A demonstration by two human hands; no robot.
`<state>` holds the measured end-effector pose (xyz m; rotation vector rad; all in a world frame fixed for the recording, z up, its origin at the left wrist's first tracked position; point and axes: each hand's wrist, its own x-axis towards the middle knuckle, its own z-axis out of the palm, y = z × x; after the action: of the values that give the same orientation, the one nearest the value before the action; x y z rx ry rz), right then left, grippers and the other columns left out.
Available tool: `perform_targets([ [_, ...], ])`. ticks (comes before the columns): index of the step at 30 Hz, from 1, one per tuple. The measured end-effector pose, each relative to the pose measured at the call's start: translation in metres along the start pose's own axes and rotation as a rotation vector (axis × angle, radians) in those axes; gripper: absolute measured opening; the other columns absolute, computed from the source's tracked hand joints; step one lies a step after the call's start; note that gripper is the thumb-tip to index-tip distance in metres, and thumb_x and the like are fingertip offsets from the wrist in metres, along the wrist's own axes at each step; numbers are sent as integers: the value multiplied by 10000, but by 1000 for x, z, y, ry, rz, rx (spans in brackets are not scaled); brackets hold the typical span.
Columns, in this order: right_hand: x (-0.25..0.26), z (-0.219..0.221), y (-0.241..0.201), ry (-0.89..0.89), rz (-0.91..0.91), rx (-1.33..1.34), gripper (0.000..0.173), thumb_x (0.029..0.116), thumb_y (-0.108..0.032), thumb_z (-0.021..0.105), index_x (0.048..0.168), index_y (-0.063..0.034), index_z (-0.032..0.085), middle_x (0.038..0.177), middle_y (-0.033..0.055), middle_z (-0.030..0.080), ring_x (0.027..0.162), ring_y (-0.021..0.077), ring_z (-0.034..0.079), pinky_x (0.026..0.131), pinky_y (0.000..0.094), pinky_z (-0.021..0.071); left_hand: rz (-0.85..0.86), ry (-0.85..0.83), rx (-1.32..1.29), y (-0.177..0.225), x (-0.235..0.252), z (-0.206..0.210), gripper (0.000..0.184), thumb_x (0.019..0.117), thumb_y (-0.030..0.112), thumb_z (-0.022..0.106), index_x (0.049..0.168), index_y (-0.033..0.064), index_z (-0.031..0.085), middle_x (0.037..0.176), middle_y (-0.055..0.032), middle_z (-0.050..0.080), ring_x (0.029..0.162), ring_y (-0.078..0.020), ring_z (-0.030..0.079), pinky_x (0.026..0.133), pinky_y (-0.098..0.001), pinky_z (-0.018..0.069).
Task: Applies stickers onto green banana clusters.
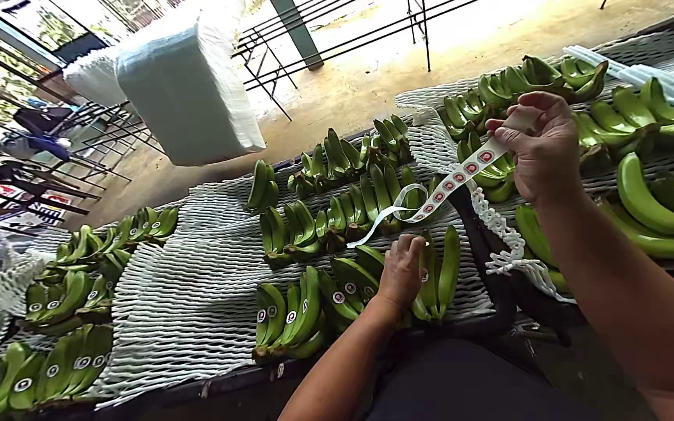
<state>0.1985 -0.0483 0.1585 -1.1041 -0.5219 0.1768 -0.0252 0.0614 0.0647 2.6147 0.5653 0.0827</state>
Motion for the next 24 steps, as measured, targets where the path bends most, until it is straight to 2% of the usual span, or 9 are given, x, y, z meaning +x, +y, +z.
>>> perform_targets([
  [2,-3,2,4,-42,-12,24,370,898,141,584,1213,-53,565,1088,31,667,950,142,723,850,318,631,77,-4,3,5,5,-6,269,907,65,704,1163,-15,680,1240,-235,640,1159,-404,616,946,-542,495],
  [5,-8,9,7,-77,56,20,199,980,58,557,1120,-15,677,1028,36,730,917,142,741,843,315,632,74,-384,-120,18,21,-18,185,1014,71,587,1121,-58,667,1105,-204,686,1079,-309,662,994,-459,506],
  [8,-13,16,6,-139,123,-4,251,1016,5,499,1208,-2,661,1106,58,710,932,143,730,849,317,624,27,-623,-22,28,39,-13,191,1019,67,579,1153,-43,661,1144,-203,686,1120,-326,653,1002,-508,491],
  [12,-19,18,5,-207,176,-41,447,960,125,497,1377,-21,561,1277,88,638,978,140,713,857,290,608,20,-653,171,35,44,2,204,1020,93,575,1177,-4,661,1185,-196,683,1179,-359,638,987,-571,491],
  [14,-21,17,9,-226,169,-26,494,942,159,497,1398,-25,535,1268,98,644,993,149,718,870,294,610,3,-573,213,39,40,7,274,1000,96,621,1251,-11,605,1207,-225,661,1186,-384,636,987,-561,503],
  [16,-24,18,9,-218,181,-46,414,944,148,542,1316,-23,610,1204,88,675,959,139,719,849,286,609,63,-368,213,40,31,7,344,950,87,690,1263,-22,598,1191,-235,637,1147,-392,638,981,-534,505],
  [19,-28,21,8,-187,269,-43,309,969,110,556,1233,-6,666,1144,89,704,914,141,723,821,286,611,367,309,22,29,19,1,76,888,76,711,924,9,721,948,-167,709,926,-321,704,829,-480,547],
  [21,-30,25,8,-200,341,-29,294,1007,79,507,1238,-6,667,1144,91,710,899,138,723,813,284,608,472,615,-72,29,21,-21,88,928,110,657,885,68,721,965,-118,717,953,-254,680,858,-416,518],
  [24,-37,40,9,-262,446,11,279,1030,59,467,1236,17,651,1120,107,709,879,147,723,811,300,611,476,723,13,27,27,-60,155,982,192,650,1001,112,782,1067,-68,706,1095,-230,621,984,-418,452],
])
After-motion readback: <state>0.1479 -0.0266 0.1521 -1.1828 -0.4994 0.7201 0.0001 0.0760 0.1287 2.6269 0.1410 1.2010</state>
